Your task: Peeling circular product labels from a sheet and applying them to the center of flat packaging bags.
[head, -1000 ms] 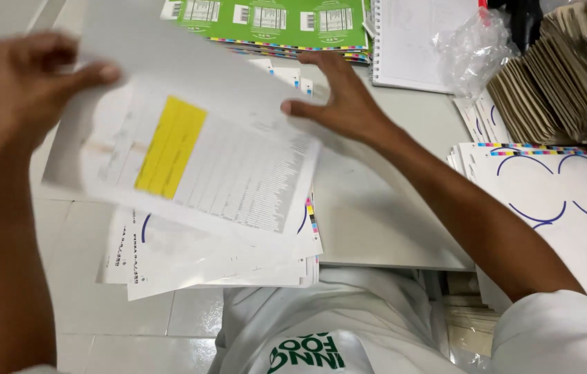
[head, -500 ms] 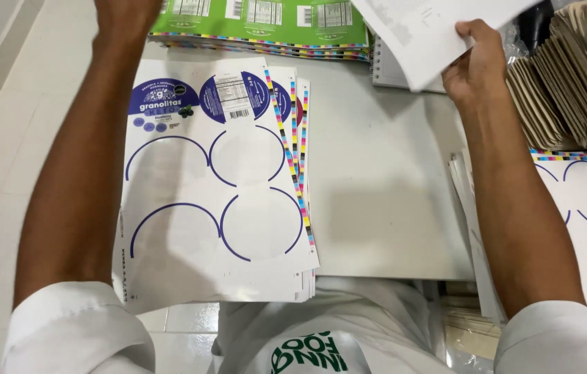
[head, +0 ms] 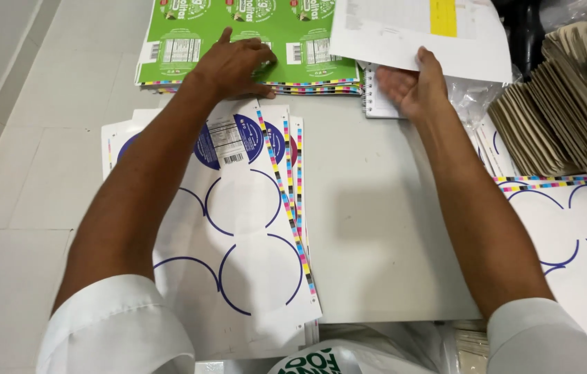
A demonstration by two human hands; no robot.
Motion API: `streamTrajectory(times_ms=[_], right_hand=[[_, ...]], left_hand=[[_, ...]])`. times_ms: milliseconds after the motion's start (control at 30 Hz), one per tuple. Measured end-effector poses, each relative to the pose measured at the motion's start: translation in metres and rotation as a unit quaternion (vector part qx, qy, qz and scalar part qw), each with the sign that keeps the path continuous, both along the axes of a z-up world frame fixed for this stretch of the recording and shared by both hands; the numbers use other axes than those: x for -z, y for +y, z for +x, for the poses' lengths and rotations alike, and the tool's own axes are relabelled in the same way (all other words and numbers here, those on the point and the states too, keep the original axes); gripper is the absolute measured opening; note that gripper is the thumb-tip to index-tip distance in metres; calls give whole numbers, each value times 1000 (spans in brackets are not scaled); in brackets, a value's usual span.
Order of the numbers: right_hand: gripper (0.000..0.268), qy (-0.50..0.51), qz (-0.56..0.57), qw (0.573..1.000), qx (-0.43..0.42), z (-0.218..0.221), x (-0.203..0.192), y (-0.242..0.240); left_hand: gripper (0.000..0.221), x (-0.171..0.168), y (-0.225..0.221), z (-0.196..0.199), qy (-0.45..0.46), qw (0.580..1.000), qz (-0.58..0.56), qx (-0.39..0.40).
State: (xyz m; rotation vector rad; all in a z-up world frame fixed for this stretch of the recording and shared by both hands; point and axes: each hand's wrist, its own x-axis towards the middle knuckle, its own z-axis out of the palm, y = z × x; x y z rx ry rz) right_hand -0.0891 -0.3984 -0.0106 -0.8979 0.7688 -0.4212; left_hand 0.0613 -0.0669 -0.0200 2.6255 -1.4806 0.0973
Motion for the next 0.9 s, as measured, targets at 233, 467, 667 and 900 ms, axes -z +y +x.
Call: streamTrajectory(times_ms=[233,467,667,900], right_hand=[[67,168,-203,921,-286,-40,-41,48],[35,139,-184,905,-357,-39,-39,108],[47,60,-135,942,-302,-21,-22,116],[43,-44,-46,966,-252,-9,-19,111]], left_hand=[[41,1,11,3,-88,988,17,124],[34,10,23,-2,-132,979,-82,133],[25,-31,28,3,-156,957,-236,63],[11,-36,34,10,-99,962,-239,84]])
